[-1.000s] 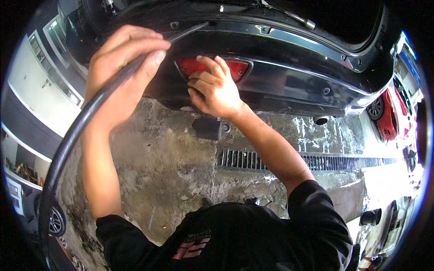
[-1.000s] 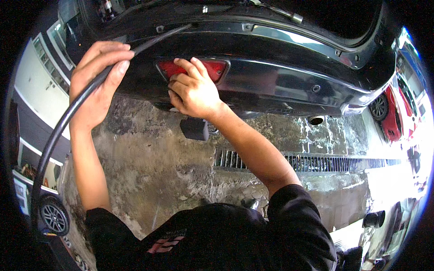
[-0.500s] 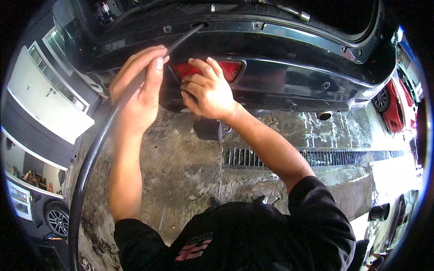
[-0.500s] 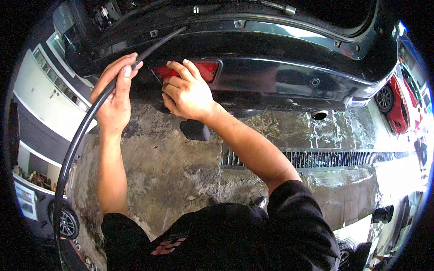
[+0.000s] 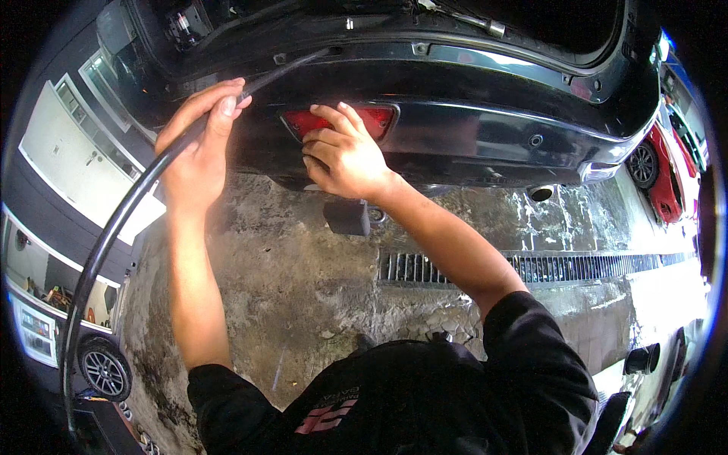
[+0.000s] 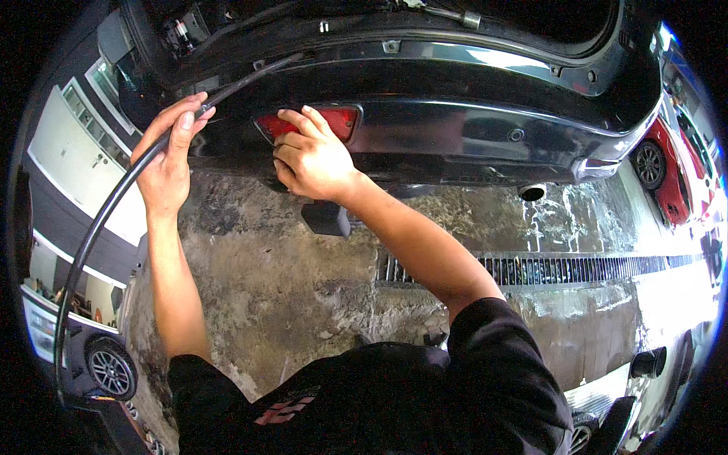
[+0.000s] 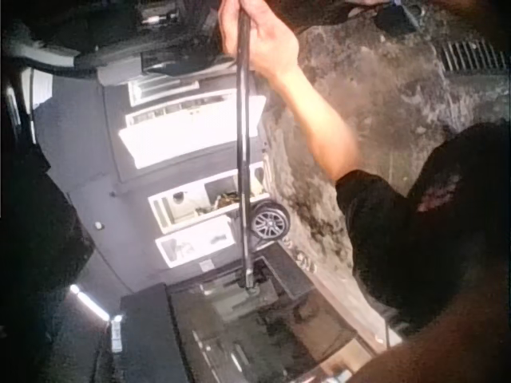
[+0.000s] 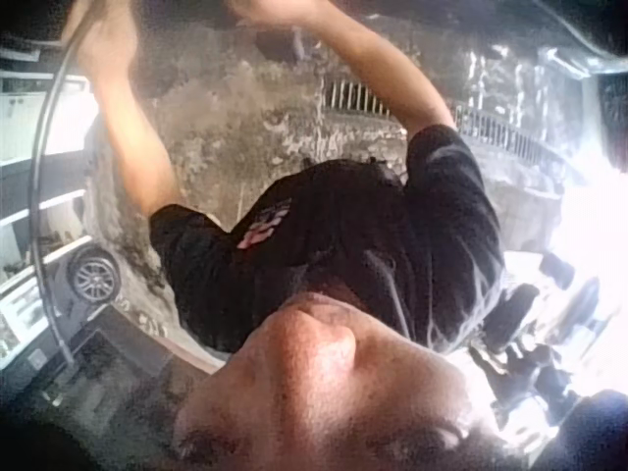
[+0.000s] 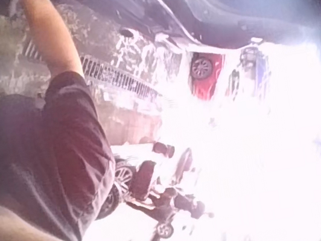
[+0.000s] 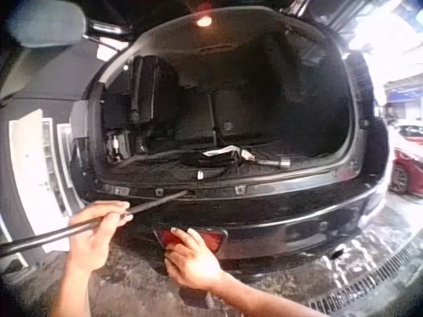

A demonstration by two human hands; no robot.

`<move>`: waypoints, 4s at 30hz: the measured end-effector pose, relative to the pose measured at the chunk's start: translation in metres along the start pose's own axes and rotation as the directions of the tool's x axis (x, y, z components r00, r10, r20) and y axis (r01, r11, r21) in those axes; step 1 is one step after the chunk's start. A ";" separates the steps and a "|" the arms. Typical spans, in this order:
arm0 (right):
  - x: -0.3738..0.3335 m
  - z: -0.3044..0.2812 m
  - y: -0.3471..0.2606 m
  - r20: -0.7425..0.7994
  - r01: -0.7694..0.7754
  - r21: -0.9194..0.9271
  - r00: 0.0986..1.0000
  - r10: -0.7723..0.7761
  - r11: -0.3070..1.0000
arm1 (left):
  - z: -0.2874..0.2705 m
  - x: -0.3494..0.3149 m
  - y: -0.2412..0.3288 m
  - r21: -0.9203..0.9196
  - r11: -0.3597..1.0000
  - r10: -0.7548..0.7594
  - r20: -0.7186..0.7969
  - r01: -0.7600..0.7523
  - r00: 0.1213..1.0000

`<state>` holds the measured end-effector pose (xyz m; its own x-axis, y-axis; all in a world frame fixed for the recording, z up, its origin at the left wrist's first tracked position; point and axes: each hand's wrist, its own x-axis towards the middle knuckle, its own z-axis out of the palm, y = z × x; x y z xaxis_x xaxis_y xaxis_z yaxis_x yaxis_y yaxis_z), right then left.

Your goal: The person assembles vehicle tools by removing two metal rods and a lug wrench from the trunk of a car, then fitting the end of one rod into the other and using the lug wrench to tighten or secure them together.

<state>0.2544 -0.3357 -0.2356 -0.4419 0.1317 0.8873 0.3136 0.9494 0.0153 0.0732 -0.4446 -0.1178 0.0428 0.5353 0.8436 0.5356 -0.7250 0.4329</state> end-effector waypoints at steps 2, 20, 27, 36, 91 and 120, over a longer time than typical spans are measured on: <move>0.001 0.003 -0.001 -0.017 -0.002 0.010 1.000 0.002 1.000 | 0.004 0.000 0.002 0.058 0.996 0.063 0.036 -0.065 0.997; 0.002 0.003 -0.003 0.045 -0.014 0.047 0.999 0.012 0.999 | -0.016 0.029 -0.009 0.240 0.945 0.153 0.277 -0.223 0.949; 0.039 -0.047 -0.080 -0.187 -0.110 0.318 0.966 0.176 0.942 | -0.018 0.035 -0.008 0.194 0.939 0.210 0.330 -0.284 0.920; 0.142 -0.067 -0.264 -0.498 0.467 0.353 0.828 -0.260 0.811 | 0.044 0.007 -0.034 0.131 0.986 0.134 -0.232 -0.105 0.963; 0.104 -0.111 -0.290 -0.598 0.140 0.403 0.788 0.145 0.904 | 0.088 0.047 -0.037 -0.366 0.697 0.645 -0.055 -0.616 0.762; 0.079 -0.136 -0.335 -0.559 -0.547 -0.378 0.778 0.287 0.747 | 0.110 0.045 -0.041 -0.303 0.717 0.607 -0.172 -0.628 0.776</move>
<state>0.2289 -0.6820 -0.1079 0.2159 0.2158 0.9523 0.7938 0.5291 -0.2999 0.1461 -0.3435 -0.1322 0.2135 -0.0987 0.9720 0.1014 -0.9873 -0.1225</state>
